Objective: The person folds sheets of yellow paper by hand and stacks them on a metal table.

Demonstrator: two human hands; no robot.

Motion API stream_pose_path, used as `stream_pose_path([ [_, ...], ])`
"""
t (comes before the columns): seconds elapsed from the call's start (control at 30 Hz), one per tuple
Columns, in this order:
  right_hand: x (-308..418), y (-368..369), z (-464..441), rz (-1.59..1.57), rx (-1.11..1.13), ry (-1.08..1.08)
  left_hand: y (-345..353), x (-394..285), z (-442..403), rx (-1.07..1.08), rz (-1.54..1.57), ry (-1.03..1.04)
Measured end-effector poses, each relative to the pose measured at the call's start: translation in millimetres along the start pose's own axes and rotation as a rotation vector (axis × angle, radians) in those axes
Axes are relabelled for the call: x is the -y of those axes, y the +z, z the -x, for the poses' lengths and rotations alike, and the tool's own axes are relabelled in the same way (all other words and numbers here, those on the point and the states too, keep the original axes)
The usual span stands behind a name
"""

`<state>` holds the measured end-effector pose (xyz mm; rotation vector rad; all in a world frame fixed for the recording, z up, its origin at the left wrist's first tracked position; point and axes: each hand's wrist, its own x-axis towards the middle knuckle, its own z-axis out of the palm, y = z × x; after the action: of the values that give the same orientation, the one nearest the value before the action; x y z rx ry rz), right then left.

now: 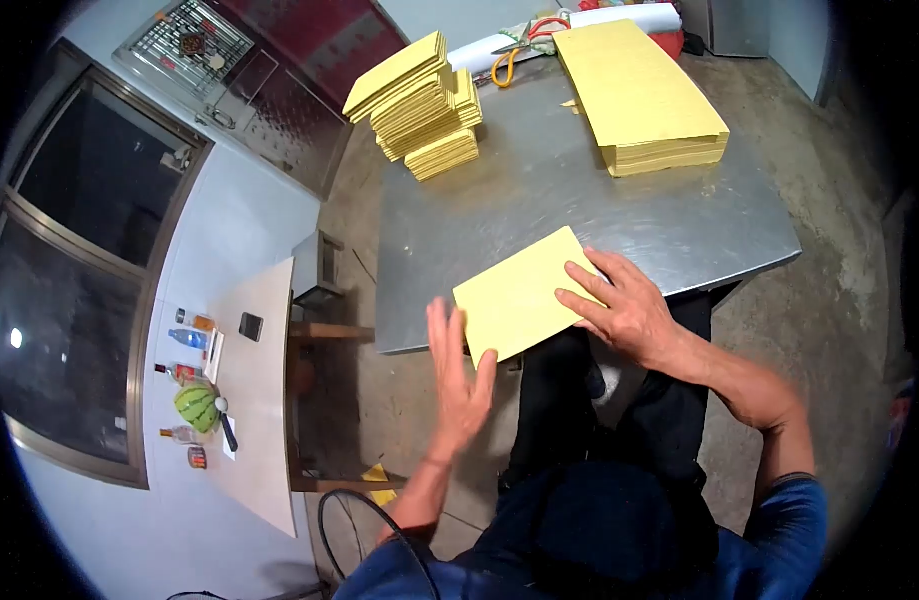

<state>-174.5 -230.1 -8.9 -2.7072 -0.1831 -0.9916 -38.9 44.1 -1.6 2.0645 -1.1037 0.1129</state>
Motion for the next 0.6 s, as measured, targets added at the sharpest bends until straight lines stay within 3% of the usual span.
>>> stream_pose_path([
  [0.07,7.8,-5.9,-2.0,-0.063,-0.024,0.044,13.8,-27.9,26.0,-0.301,0.397,-0.187],
  [0.13,11.5,-5.9,1.2,-0.101,-0.006,0.059,19.1,-59.8,47.8,-0.367,0.952,-0.479],
  [0.17,13.8,-3.5,3.7,-0.100,0.004,0.031,20.3,-67.0,53.3,-0.398,1.231,-0.624],
  [0.2,16.7,-0.7,6.2,-0.098,0.014,0.003,19.1,-64.7,54.4,-0.192,1.357,-0.538],
  [0.27,23.7,-1.1,11.7,-0.126,0.049,-0.041,25.5,-69.7,55.2,-0.085,1.388,-0.459],
  [0.37,32.7,-10.3,13.9,-0.172,0.115,-0.107,21.3,-78.9,29.8,-0.060,1.423,-0.783],
  [0.47,38.0,-34.0,6.5,-0.354,0.169,0.009,26.5,-59.7,27.7,-0.120,1.433,-0.709],
  [0.6,33.8,-49.9,4.3,-0.793,-0.028,0.499,8.3,-57.3,-3.1,-0.083,1.428,-0.530],
])
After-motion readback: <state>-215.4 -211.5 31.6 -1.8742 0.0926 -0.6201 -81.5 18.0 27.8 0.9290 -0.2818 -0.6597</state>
